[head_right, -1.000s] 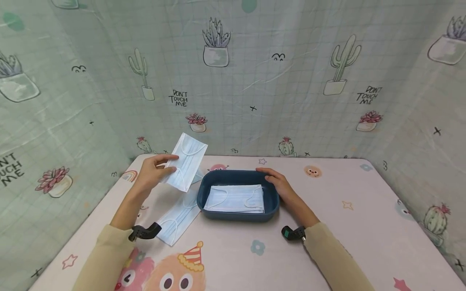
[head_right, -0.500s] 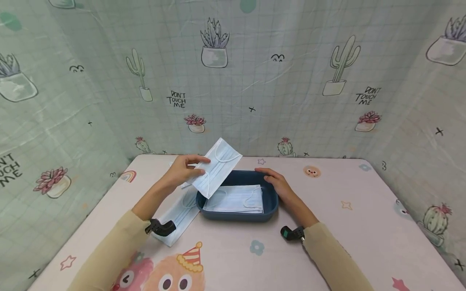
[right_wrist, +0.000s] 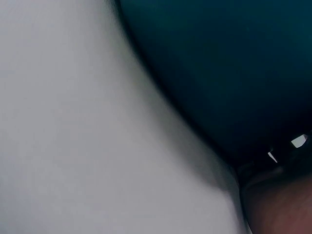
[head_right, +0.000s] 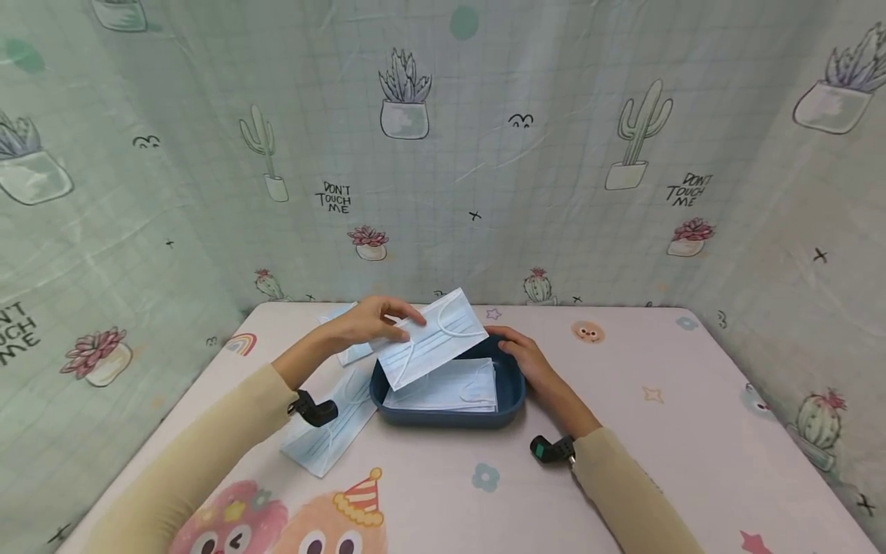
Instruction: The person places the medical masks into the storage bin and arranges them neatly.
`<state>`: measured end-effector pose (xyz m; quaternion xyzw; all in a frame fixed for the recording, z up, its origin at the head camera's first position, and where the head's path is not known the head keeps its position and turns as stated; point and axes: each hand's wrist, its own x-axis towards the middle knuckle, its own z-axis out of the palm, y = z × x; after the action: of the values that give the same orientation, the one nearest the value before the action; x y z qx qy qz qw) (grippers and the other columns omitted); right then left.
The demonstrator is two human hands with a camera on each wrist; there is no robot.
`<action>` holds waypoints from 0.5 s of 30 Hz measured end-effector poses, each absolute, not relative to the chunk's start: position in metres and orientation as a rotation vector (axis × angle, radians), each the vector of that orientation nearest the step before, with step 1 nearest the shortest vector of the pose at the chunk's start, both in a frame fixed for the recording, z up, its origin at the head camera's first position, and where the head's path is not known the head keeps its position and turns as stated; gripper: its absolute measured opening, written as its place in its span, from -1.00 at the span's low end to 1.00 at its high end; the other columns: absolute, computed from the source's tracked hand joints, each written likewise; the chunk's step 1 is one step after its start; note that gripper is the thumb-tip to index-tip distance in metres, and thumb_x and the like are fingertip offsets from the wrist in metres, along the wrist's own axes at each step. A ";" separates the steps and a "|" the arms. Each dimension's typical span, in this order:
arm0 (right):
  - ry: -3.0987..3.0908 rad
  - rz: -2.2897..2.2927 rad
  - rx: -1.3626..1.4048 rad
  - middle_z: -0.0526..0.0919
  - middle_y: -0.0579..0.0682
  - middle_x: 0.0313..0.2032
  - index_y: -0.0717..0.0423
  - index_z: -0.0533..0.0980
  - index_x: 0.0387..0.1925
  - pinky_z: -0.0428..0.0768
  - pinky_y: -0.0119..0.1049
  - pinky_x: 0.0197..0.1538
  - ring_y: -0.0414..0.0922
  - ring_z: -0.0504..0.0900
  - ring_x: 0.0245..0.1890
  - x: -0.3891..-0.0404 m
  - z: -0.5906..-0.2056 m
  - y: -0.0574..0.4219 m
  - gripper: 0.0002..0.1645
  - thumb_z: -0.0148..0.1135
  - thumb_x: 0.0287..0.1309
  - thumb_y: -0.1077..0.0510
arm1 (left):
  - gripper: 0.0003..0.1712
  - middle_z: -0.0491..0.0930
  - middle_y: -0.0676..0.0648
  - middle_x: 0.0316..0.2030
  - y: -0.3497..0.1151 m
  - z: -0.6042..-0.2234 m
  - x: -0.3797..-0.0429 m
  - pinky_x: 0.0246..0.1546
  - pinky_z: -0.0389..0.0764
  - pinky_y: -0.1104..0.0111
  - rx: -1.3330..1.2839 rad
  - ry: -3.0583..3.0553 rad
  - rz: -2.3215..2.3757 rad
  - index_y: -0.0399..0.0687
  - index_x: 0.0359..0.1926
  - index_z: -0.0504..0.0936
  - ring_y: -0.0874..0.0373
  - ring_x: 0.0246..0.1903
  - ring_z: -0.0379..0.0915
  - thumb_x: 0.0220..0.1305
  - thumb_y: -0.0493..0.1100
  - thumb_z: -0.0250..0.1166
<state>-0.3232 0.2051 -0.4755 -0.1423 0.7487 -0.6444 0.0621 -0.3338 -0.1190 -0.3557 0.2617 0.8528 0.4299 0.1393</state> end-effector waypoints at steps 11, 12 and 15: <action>2.260 -1.967 -0.404 0.23 0.32 0.53 0.35 0.29 0.46 -0.13 0.22 0.65 0.21 0.08 0.59 -0.324 -0.476 0.205 -0.42 -0.12 0.50 0.25 | -0.62 0.70 -0.01 0.16 -0.100 -0.351 -0.347 0.47 0.38 0.09 0.892 2.311 1.028 -0.05 0.04 0.78 0.06 0.33 0.48 0.22 -0.41 0.37; 2.259 -1.966 -0.402 0.23 0.33 0.53 0.36 0.28 0.46 -0.13 0.22 0.64 0.22 0.07 0.59 -0.324 -0.476 0.205 -0.42 -0.12 0.50 0.25 | -0.62 0.70 -0.01 0.16 -0.098 -0.352 -0.347 0.47 0.39 0.10 0.903 2.298 1.008 -0.06 0.04 0.78 0.08 0.31 0.49 0.22 -0.42 0.37; 2.247 -1.957 -0.400 0.23 0.30 0.54 0.31 0.29 0.47 -0.13 0.23 0.64 0.21 0.05 0.61 -0.324 -0.476 0.205 -0.41 -0.13 0.49 0.25 | -0.62 0.70 -0.03 0.15 -0.090 -0.355 -0.349 0.45 0.41 0.14 0.944 2.254 0.946 -0.10 0.04 0.77 0.13 0.26 0.51 0.22 -0.44 0.35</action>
<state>-0.3243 0.2051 -0.4759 -0.1327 0.7457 -0.6495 0.0672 -0.3487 -0.0900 -0.3549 0.3480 0.8310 0.3490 0.2578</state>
